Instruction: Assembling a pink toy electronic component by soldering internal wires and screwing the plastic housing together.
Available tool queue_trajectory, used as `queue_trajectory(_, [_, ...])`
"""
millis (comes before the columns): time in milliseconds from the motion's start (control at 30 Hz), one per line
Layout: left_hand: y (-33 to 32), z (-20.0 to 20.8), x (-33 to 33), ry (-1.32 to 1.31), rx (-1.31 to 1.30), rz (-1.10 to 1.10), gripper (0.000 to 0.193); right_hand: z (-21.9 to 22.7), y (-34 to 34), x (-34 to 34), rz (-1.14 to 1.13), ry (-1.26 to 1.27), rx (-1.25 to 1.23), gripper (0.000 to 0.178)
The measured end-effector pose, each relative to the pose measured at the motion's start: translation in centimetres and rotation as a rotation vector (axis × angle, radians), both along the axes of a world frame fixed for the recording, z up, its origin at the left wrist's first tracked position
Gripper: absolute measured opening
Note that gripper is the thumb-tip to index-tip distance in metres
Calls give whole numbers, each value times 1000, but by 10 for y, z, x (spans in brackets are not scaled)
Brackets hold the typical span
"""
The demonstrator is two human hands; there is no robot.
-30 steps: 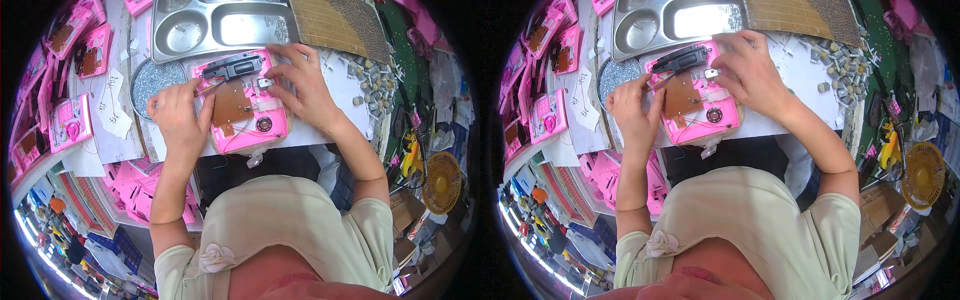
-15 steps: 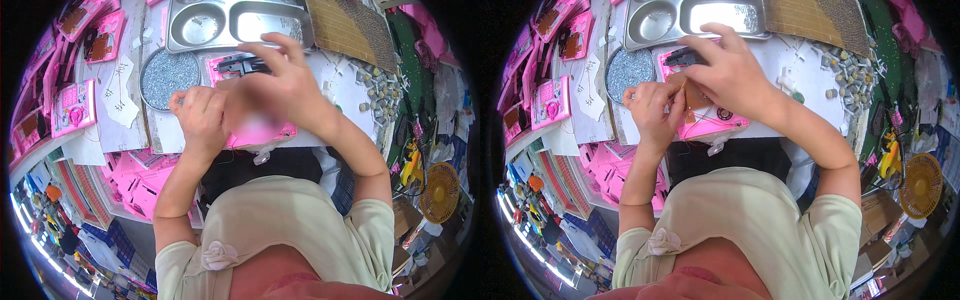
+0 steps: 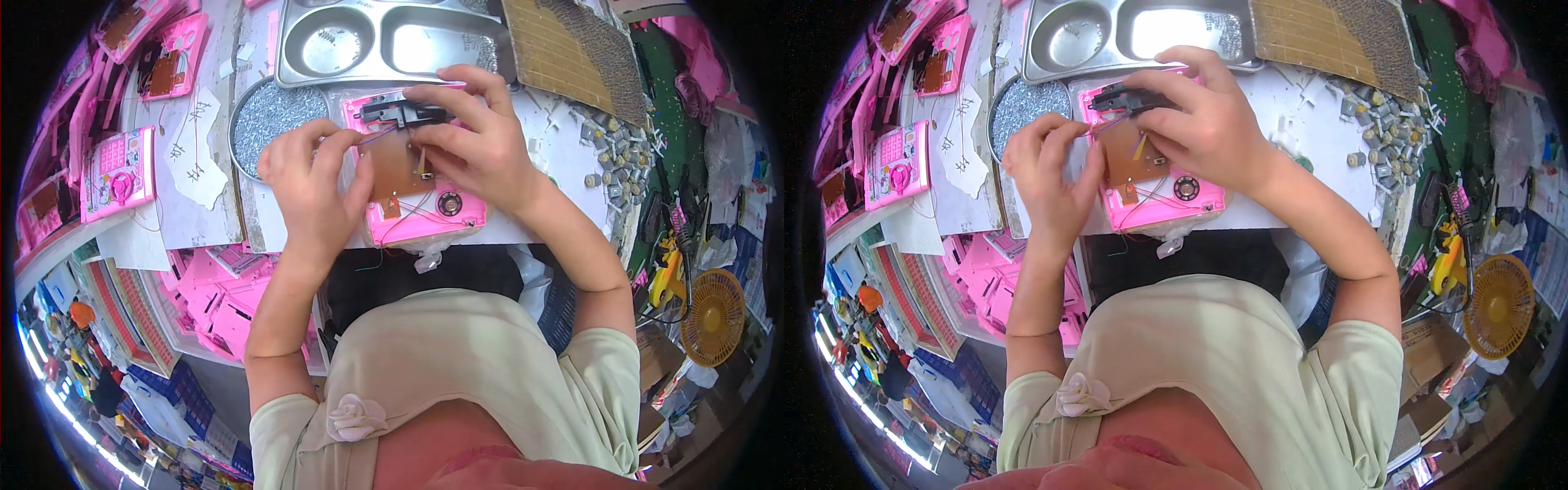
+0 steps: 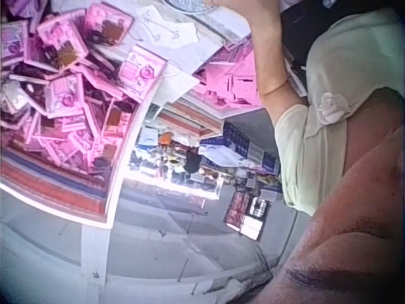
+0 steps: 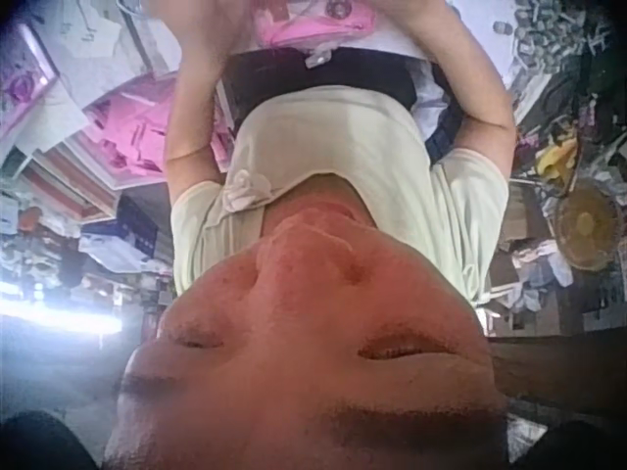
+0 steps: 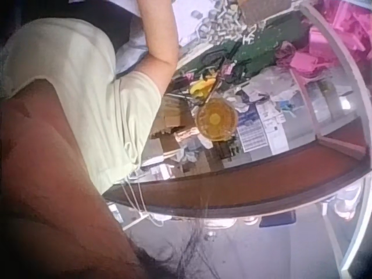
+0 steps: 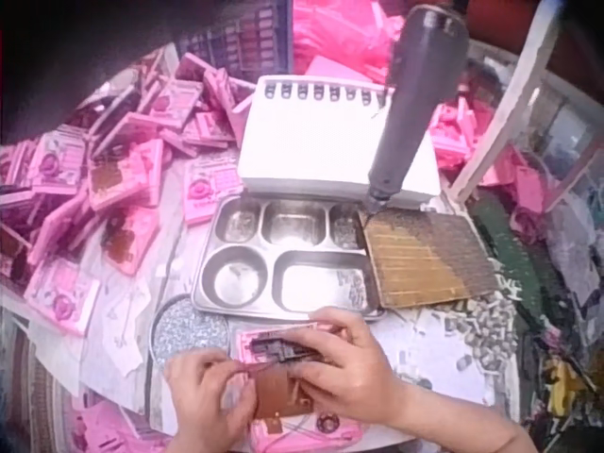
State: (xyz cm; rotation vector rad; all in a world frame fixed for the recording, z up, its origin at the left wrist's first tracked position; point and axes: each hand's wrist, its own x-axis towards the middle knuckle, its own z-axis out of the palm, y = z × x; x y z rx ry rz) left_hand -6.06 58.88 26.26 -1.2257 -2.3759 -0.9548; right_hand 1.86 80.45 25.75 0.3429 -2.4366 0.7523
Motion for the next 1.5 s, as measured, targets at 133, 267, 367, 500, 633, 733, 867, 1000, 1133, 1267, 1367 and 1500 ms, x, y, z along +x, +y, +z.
queue_trajectory(133, [28,12,20,-303,259,-231,30,8,11,15,-30,-6,-135,22])
queue_trajectory(267, [52,14,13,-313,122,-316,21,9,22,26,-77,-72,-285,18])
queue_trajectory(367, [59,16,7,-465,36,-355,15,11,27,26,-80,-90,-333,16])
queue_trajectory(500, [58,27,4,-1046,52,-207,14,5,27,22,-63,-133,-435,15])
queue_trajectory(633, [57,26,6,-1323,159,-104,11,-3,24,25,-78,-171,-483,15])
queue_trajectory(733, [56,27,8,-1082,116,-162,9,7,35,47,-106,-122,-310,17])
queue_trajectory(867, [42,28,2,-479,-25,-228,6,21,88,159,-606,-16,-292,19])
queue_trajectory(1000, [38,22,3,-271,-51,-249,7,11,166,322,-935,189,-1219,11])
queue_trajectory(1133, [46,21,11,-254,-105,-237,8,11,178,345,-1107,444,-1396,25])
queue_trajectory(1267, [54,11,15,-160,-57,-217,11,1,197,363,-1111,460,-1384,25])
queue_trajectory(1367, [57,6,17,-175,-47,-195,12,-4,208,385,-1128,451,-1316,25])
queue_trajectory(1500, [63,0,18,-170,-60,-165,13,21,190,365,-1395,565,-956,21])
